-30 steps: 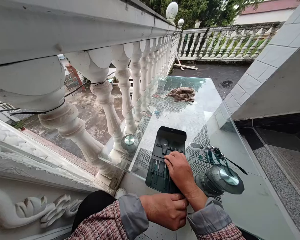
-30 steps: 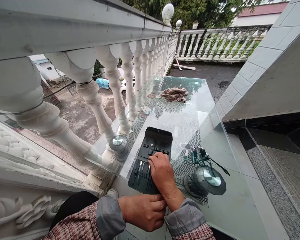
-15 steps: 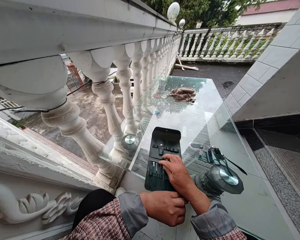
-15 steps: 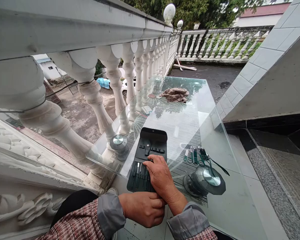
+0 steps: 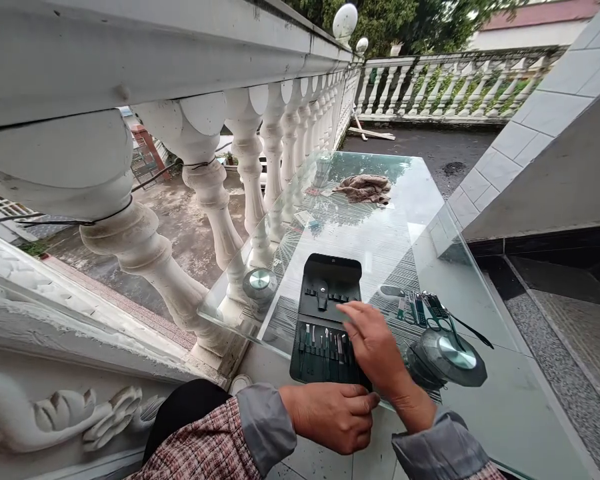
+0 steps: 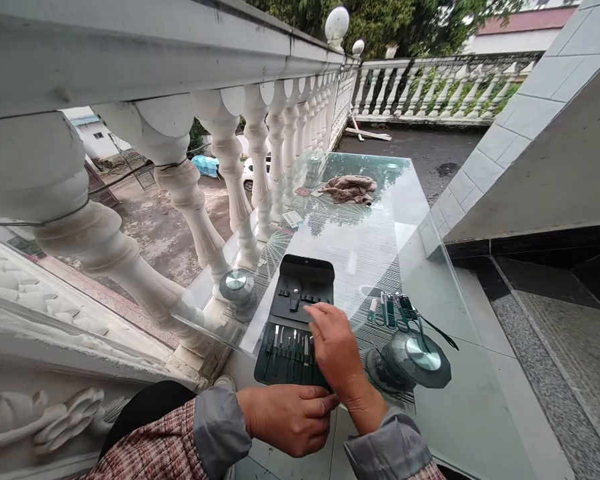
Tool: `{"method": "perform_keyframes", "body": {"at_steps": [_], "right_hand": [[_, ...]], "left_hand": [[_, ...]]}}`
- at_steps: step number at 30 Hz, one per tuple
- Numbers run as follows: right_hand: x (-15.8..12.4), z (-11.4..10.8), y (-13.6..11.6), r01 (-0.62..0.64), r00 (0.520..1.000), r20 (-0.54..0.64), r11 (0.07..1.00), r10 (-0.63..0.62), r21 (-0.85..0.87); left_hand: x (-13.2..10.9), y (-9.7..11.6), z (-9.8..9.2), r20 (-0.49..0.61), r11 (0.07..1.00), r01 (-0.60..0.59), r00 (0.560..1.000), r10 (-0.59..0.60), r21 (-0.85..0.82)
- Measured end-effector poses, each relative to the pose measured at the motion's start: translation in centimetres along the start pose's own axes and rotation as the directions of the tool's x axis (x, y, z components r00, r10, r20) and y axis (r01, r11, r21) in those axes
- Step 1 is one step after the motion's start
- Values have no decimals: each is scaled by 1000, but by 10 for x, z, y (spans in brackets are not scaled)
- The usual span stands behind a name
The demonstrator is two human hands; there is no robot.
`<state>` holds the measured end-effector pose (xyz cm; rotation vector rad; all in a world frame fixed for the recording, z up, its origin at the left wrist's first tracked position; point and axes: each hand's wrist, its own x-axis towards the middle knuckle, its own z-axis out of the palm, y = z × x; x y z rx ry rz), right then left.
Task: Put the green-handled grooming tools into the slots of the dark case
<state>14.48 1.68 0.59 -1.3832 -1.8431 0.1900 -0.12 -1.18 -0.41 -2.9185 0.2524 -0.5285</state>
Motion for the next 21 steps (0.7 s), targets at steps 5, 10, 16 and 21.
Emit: {"method": "perform_keyframes", "body": {"at_steps": [5,10,16,21], "right_hand": [[2,-60,38,-293,940,-227,944,256,-149],[-16,-100,68,-477,877,-240,822,417,-312],[-37,-81,77,-275,913,136,827,384,-491],[-38,-63,65,-121,932,210,799,296,-589]], "left_hand": [[-1,1,-1,21,1000,5,1000,-6,26],[0,2,1,19,999,-3,1000,2,43],[3,2,1,38,997,-15,999,12,72],[3,1,1,46,997,-13,999,10,71]]}}
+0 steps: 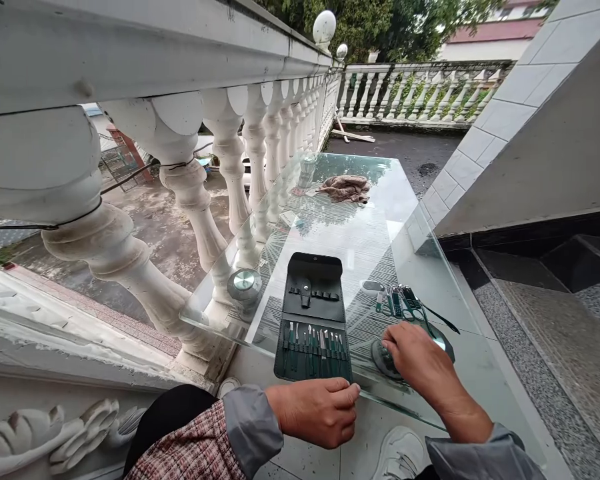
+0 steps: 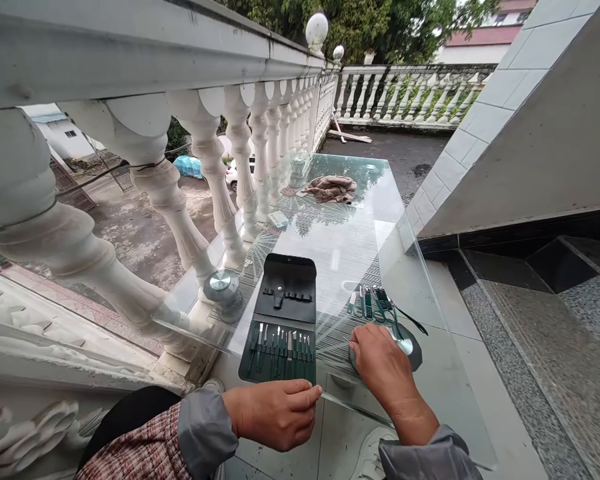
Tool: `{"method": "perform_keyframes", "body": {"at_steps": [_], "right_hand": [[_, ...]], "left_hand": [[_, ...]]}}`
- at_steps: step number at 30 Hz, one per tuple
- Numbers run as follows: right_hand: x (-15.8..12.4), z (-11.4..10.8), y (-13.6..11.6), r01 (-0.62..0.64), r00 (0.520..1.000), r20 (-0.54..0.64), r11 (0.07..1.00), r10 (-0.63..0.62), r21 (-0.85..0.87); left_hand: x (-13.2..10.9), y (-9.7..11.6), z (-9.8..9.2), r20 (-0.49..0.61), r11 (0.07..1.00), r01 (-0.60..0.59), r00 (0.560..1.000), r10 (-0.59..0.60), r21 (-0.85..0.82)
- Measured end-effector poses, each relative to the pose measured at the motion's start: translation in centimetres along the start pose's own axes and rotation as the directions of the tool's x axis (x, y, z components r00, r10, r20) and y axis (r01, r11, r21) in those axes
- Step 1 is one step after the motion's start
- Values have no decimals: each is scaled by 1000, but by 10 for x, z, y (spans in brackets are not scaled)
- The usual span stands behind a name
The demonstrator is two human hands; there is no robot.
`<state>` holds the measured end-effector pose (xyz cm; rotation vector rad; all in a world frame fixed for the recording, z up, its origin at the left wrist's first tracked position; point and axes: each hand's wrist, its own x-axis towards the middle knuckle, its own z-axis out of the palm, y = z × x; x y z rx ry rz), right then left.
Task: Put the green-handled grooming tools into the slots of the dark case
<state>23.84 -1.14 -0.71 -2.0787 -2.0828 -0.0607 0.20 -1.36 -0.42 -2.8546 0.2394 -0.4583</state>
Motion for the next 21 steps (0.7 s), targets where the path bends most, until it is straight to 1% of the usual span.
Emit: {"method": "perform_keyframes", "body": {"at_steps": [3,5,7,9,10,12,13,15,17,18,21], "right_hand": [[1,2,-11,60,997,-36,997,-62,-56],[2,2,-16,75,995,-65,997,-76,-17],[5,0,-20,35,996,-90,994,-26,100],[8,-4,-25,-51,992,-96,956,82,287],[10,-6,-28,-91,986,-91,913,139,399],[12,-11,-38,-140,973,-58,777,221,613],[13,-13,-44,-150,971,-28,692,239,706],[15,-15,-59,-166,971,47,518,235,839],[17,-15,-74,-182,972,110,371,208,910],[18,-14,-82,-189,972,130,320,195,928],[22,-10,-101,-199,974,164,234,159,952]], "left_hand": [[0,0,0,-7,1000,-3,1000,3,-12],[0,-1,-1,-7,1000,-7,1000,7,-12],[0,-1,-2,-2,1000,-11,1000,11,-4],[0,-1,-2,1,1000,-15,1000,15,4],[0,0,-2,1,1000,-16,1000,16,7],[0,0,-2,0,1000,-14,1000,14,12],[0,0,-2,-1,1000,-10,1000,10,12],[1,1,-2,-4,1000,-4,1000,4,-1],[1,1,-3,-6,1000,0,1000,0,-21],[1,1,-3,-4,1000,3,1000,-3,-27],[1,1,-3,6,999,19,1000,-19,-26]]}}
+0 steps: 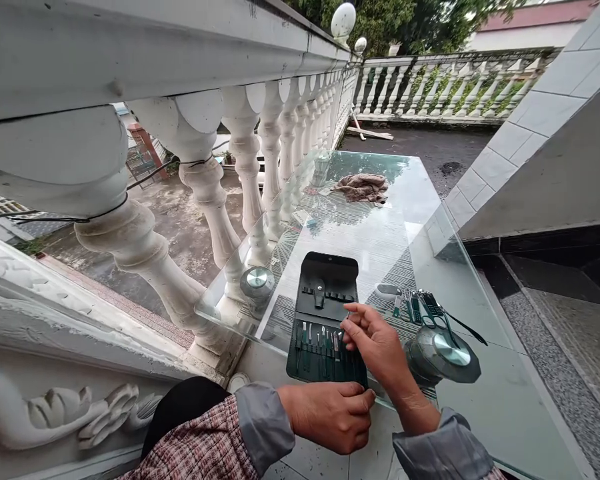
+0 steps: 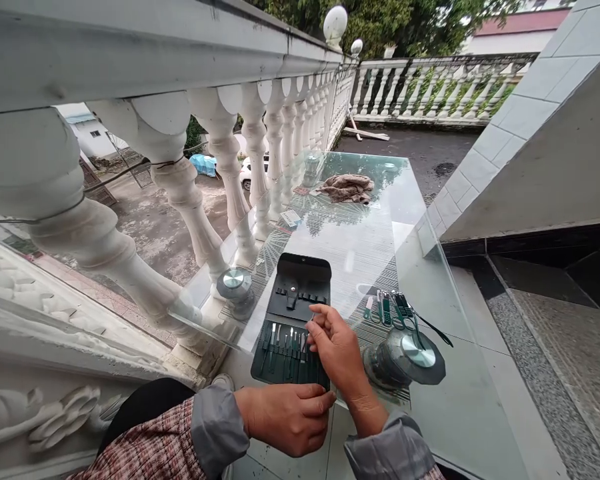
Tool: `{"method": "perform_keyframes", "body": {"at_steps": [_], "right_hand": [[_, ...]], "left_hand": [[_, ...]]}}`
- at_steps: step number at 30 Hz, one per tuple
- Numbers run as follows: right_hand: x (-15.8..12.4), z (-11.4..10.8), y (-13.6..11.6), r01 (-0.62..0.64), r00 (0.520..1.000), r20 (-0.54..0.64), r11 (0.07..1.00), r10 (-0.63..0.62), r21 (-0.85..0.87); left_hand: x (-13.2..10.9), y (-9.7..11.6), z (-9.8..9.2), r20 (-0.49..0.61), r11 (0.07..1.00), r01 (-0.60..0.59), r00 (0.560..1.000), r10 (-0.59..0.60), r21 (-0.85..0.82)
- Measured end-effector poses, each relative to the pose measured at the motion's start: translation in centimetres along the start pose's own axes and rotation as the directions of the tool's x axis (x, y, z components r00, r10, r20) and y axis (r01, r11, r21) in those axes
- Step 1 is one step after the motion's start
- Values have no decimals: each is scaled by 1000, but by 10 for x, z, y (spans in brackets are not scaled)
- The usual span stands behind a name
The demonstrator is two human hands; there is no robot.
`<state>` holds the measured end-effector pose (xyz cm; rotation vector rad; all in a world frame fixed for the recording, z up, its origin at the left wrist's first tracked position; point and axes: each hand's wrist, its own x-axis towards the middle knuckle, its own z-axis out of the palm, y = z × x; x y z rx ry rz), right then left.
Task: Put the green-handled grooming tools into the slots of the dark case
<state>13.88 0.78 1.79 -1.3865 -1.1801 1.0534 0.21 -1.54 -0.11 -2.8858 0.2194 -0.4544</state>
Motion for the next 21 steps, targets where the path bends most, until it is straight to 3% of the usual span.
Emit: {"method": "perform_keyframes", "body": {"at_steps": [4,7,14,21], "right_hand": [[5,18,2,2,1000,20,1000,-2,23],[10,24,5,14,1000,0,998,-14,-53],[17,27,6,59,998,-9,958,-65,-282],[24,29,6,43,999,15,926,-40,-375]], "left_hand": [[-1,0,2,-14,1000,0,1000,0,-21],[-2,0,4,-27,998,-4,1000,3,-59],[-3,1,7,-44,996,4,999,-8,-92],[-3,0,8,-32,996,4,999,-7,-94]]}}
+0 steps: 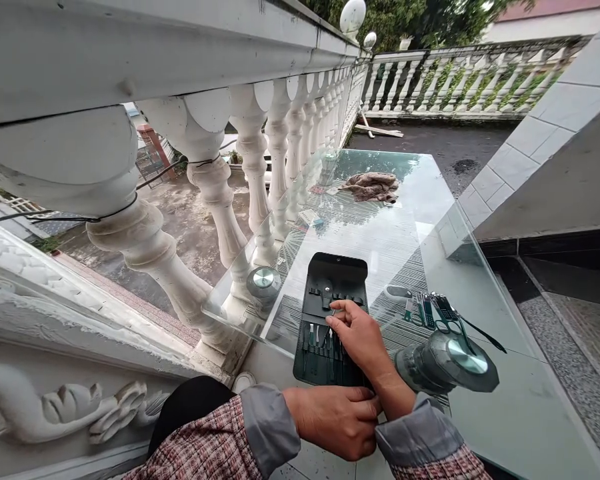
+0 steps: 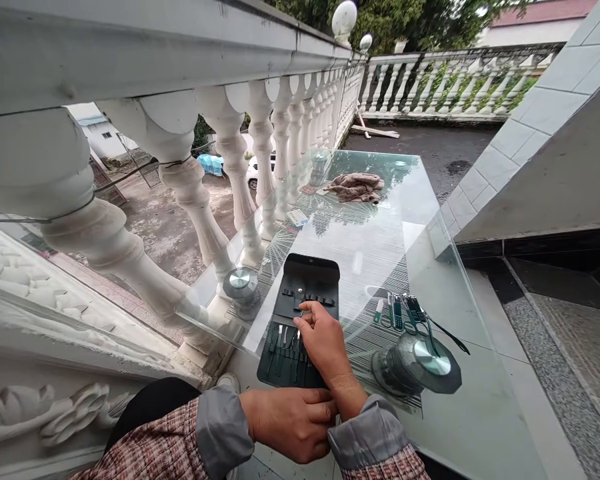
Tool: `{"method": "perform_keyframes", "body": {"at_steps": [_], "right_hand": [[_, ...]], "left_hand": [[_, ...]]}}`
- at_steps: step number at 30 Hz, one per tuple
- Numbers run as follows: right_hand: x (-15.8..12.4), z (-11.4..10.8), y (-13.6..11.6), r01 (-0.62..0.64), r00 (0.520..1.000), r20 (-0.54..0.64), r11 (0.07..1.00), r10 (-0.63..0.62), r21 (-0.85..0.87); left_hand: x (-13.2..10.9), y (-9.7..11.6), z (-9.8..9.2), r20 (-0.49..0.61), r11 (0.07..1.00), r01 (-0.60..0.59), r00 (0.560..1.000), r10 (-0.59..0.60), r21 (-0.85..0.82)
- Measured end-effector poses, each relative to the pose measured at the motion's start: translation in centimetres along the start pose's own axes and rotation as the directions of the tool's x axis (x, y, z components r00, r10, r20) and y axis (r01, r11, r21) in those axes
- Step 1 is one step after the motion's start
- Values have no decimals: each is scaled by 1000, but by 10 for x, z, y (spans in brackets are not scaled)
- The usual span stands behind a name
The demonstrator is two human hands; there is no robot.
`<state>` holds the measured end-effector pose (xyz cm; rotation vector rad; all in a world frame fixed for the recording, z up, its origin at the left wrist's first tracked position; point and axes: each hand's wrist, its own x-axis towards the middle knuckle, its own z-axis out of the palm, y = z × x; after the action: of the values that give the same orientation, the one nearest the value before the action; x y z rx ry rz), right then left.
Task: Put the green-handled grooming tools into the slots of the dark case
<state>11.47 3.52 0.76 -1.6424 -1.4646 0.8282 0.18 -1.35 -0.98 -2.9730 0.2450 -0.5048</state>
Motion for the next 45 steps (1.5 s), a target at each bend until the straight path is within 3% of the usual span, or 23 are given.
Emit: {"method": "perform_keyframes", "body": {"at_steps": [3,6,9,18,24,33,45], "right_hand": [[2,1,1,54,999,7,996,-54,-73],[3,2,1,177,982,-36,973,-185,-150],[3,3,0,236,968,-60,963,-245,-131],[9,9,3,46,999,-20,975,-43,217],[9,6,1,90,993,68,994,-94,63],[15,7,6,74,990,122,996,-67,-50],[10,-1,-2,256,931,299,958,-208,-132]], "left_hand": [[0,-1,0,6,1000,-5,1000,5,-8],[0,-1,0,31,1000,-6,1000,7,-3],[0,-1,1,45,1000,-12,999,12,5],[0,-1,0,20,1000,3,1000,-3,1],[-1,-1,4,5,1000,7,1000,-7,-10],[-1,-2,2,9,1000,-7,1000,7,-5],[0,0,3,12,1000,0,1000,0,8]]}}
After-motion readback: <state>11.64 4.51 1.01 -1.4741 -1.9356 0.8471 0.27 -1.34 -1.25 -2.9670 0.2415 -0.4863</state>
